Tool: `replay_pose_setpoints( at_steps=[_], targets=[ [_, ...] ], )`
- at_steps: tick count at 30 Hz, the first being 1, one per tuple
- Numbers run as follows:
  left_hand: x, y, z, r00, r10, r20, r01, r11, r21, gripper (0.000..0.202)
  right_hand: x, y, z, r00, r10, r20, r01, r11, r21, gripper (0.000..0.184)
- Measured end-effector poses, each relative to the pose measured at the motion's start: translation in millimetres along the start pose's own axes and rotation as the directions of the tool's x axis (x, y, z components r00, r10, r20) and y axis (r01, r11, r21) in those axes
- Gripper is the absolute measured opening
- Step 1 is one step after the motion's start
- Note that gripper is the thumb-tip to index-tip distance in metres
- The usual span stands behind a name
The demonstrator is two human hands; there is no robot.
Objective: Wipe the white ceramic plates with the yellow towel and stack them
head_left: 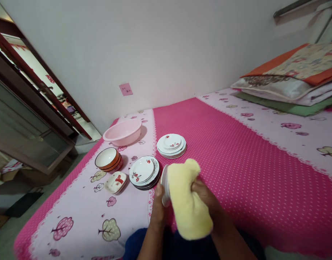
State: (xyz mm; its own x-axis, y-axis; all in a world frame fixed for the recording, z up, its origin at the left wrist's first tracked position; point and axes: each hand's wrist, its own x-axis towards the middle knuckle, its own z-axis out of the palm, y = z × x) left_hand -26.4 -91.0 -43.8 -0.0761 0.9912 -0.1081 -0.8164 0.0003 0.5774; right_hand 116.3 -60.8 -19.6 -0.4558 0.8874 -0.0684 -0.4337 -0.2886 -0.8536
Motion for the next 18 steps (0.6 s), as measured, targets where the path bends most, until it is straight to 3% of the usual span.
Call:
replay_pose_setpoints(
  at_steps=[2,5,9,13,18],
  targets=[
    [-0.8,-6.7,5.9,1.000,0.015,-0.020,-0.015,1.000,0.015,0.050,1.5,-5.9,-14.7,0.986,-0.063,-0.155,0.065,0.998,0.011,0.038],
    [-1.3,-7.5,12.1,0.998,-0.062,0.028,0.062,0.998,-0.002,0.061,8.3,-12.3,-37.8,0.954,-0.125,-0.271,0.126,0.992,-0.014,0.038],
    [-0.6,-1.5,13.5,0.996,-0.089,0.029,0.089,0.996,-0.025,0.060,20.0,-12.0,-56.5,0.884,-0.258,-0.391,0.139,0.941,-0.308,0.031],
    [1.7,-1.7,10.1,0.994,-0.108,-0.006,0.108,0.994,-0.033,0.059,26.6,-3.3,-55.1,0.866,-0.314,-0.389,0.110,0.879,-0.463,0.023],
    [6.8,-6.2,-1.8,0.993,-0.121,0.013,0.120,0.992,0.025,0.052,29.1,7.6,-36.4,0.919,-0.305,-0.250,0.130,0.832,-0.539,0.036]
  ],
)
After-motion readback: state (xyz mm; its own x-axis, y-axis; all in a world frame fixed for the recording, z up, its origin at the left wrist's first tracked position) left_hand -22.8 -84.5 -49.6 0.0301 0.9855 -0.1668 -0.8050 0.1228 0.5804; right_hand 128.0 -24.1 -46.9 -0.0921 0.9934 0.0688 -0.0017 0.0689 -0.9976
